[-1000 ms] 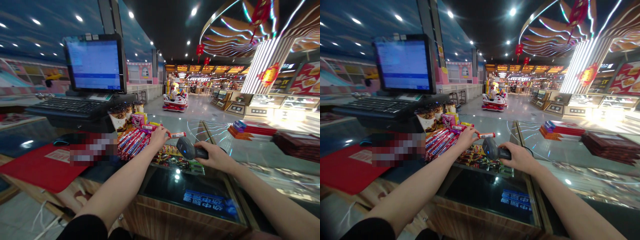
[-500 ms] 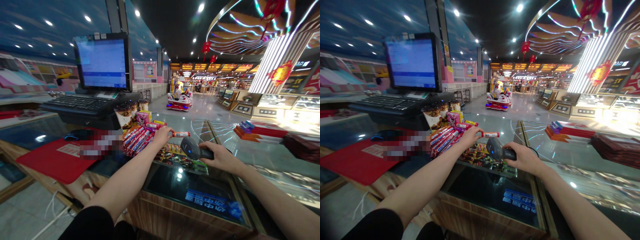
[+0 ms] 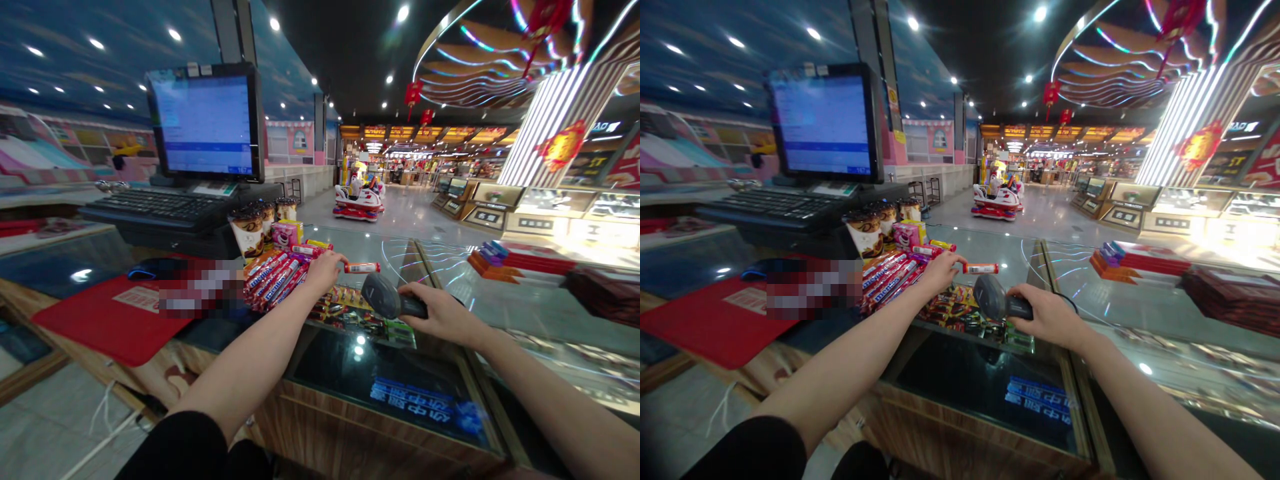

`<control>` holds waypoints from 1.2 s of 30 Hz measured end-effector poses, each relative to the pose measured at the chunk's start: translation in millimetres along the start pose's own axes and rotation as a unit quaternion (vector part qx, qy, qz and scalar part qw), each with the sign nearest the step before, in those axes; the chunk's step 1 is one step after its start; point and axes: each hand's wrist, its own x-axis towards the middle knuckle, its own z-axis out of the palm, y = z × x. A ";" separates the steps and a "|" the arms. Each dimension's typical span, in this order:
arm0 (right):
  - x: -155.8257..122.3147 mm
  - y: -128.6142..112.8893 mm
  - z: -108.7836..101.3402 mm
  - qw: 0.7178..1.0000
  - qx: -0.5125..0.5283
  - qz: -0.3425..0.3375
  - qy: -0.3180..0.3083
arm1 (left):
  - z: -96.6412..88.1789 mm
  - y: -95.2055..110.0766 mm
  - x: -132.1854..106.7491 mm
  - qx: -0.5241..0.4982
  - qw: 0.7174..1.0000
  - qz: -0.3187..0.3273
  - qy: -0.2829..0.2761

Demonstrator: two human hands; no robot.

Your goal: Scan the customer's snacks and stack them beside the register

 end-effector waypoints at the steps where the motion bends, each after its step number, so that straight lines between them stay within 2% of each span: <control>1: 0.0 0.1 0.0 1.000 -0.002 0.001 -0.001 | -0.2 0.2 0.0 -0.001 1.000 -0.001 -0.001; 15: 0.4 6.1 3.6 1.000 -0.010 -0.004 -0.021 | 0.2 0.5 -0.2 0.004 1.000 -0.009 -0.002; 24: -0.7 6.3 -8.8 0.997 0.060 -0.007 -0.044 | -0.8 2.8 -0.7 0.008 1.000 -0.014 0.002; 27: 2.0 7.6 -10.8 0.995 0.092 0.020 -0.018 | -2.1 4.1 -0.9 0.015 1.000 -0.012 0.001; 31: 13.6 17.7 -6.1 0.988 0.116 0.093 0.030 | -3.7 5.9 -1.6 0.021 1.000 -0.009 -0.003; 36: 40.3 37.9 5.7 0.982 0.133 0.128 0.028 | -2.2 5.0 -2.1 0.026 1.000 -0.012 -0.008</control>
